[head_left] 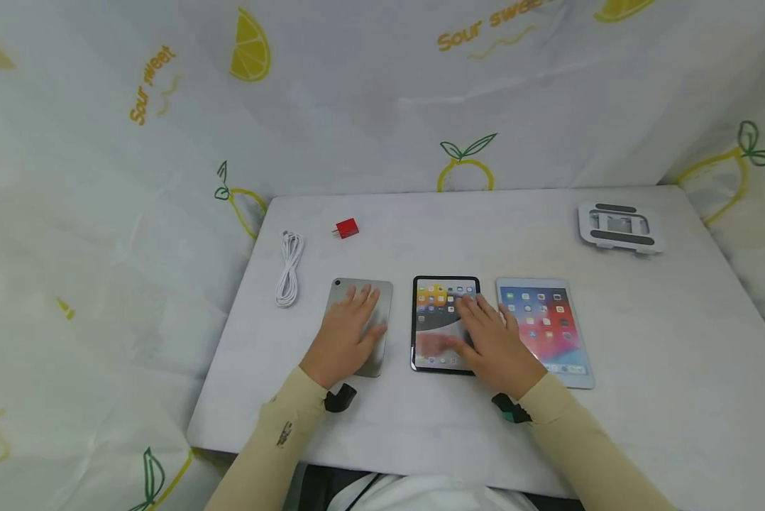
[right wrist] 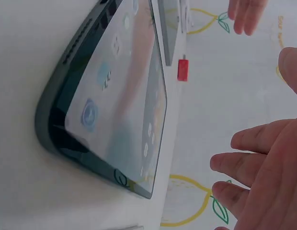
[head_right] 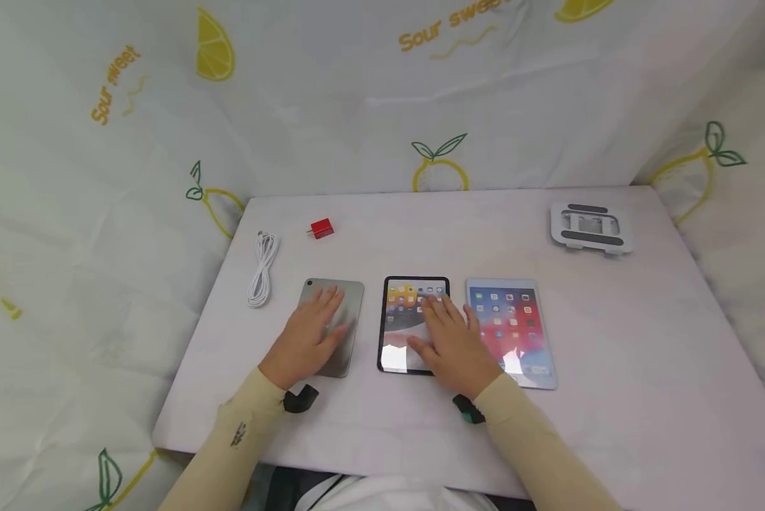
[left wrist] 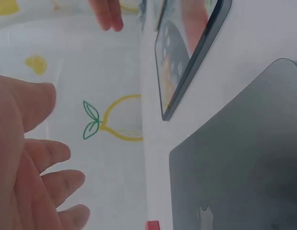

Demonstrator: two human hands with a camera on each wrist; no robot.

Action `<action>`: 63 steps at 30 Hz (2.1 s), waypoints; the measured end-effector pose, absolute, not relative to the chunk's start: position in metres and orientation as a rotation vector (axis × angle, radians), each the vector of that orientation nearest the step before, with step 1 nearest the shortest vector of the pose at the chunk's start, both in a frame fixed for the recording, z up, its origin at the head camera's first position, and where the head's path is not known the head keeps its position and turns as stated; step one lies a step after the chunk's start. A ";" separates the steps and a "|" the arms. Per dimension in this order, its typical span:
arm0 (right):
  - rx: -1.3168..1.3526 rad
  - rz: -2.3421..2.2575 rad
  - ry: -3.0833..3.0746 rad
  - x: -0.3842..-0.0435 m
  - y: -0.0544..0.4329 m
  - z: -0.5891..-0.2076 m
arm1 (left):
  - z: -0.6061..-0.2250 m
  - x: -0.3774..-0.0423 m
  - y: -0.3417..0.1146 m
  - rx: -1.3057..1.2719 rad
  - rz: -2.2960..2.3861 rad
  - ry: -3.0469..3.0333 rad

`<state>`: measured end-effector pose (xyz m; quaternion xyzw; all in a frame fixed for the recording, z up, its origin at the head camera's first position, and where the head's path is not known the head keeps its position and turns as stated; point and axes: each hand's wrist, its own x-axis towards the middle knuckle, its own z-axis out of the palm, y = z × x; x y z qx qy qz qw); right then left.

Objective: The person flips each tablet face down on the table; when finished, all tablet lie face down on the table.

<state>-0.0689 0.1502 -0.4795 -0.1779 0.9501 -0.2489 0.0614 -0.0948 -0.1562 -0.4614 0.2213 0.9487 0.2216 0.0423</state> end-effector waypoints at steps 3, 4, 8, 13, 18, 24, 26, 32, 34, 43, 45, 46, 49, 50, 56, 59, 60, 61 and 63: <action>-0.512 -0.712 2.892 -0.070 0.159 -0.480 | -0.461 -0.096 -0.148 0.698 0.610 2.895; -0.503 -0.706 2.894 -0.070 0.162 -0.480 | -0.461 -0.097 -0.145 0.706 0.597 2.889; -0.468 -0.693 2.893 -0.069 0.169 -0.481 | -0.463 -0.097 -0.134 0.736 0.569 2.854; -0.449 -0.651 2.894 -0.070 0.174 -0.483 | -0.464 -0.095 -0.124 0.780 0.524 2.791; -0.454 -0.615 2.897 -0.068 0.178 -0.488 | -0.467 -0.092 -0.113 0.790 0.416 2.734; -0.462 -0.609 2.892 -0.065 0.181 -0.492 | -0.477 -0.091 -0.103 0.804 0.318 2.703; -0.460 -0.612 2.880 -0.065 0.180 -0.493 | -0.478 -0.090 -0.100 0.805 0.298 2.696; -0.427 -0.632 2.859 -0.064 0.179 -0.496 | -0.480 -0.089 -0.094 0.783 0.271 2.683; -0.420 -0.635 2.859 -0.064 0.178 -0.496 | -0.481 -0.089 -0.094 0.776 0.268 2.680; -0.371 -0.689 2.816 -0.064 0.174 -0.501 | -0.487 -0.091 -0.093 0.779 0.238 2.669; -0.342 -0.742 2.792 -0.065 0.171 -0.501 | -0.488 -0.091 -0.093 0.782 0.241 2.674; -0.326 -0.768 2.780 -0.065 0.170 -0.501 | -0.488 -0.091 -0.093 0.786 0.242 2.676; -0.276 -0.865 2.743 -0.066 0.166 -0.501 | -0.488 -0.091 -0.092 0.802 0.238 2.682; -0.262 -0.900 2.726 -0.066 0.165 -0.501 | -0.488 -0.091 -0.091 0.807 0.236 2.686; -0.167 -1.083 2.597 -0.064 0.166 -0.493 | -0.489 -0.090 -0.088 0.800 0.183 2.701; -0.148 -1.185 2.571 -0.062 0.168 -0.480 | -0.490 -0.089 -0.086 0.787 0.187 2.704; -0.155 -1.228 2.565 -0.061 0.169 -0.475 | -0.490 -0.089 -0.085 0.781 0.195 2.701; -0.165 -1.267 2.561 -0.059 0.169 -0.470 | -0.491 -0.089 -0.084 0.774 0.216 2.700; -0.203 -1.345 2.557 -0.057 0.168 -0.460 | -0.492 -0.090 -0.082 0.767 0.256 2.695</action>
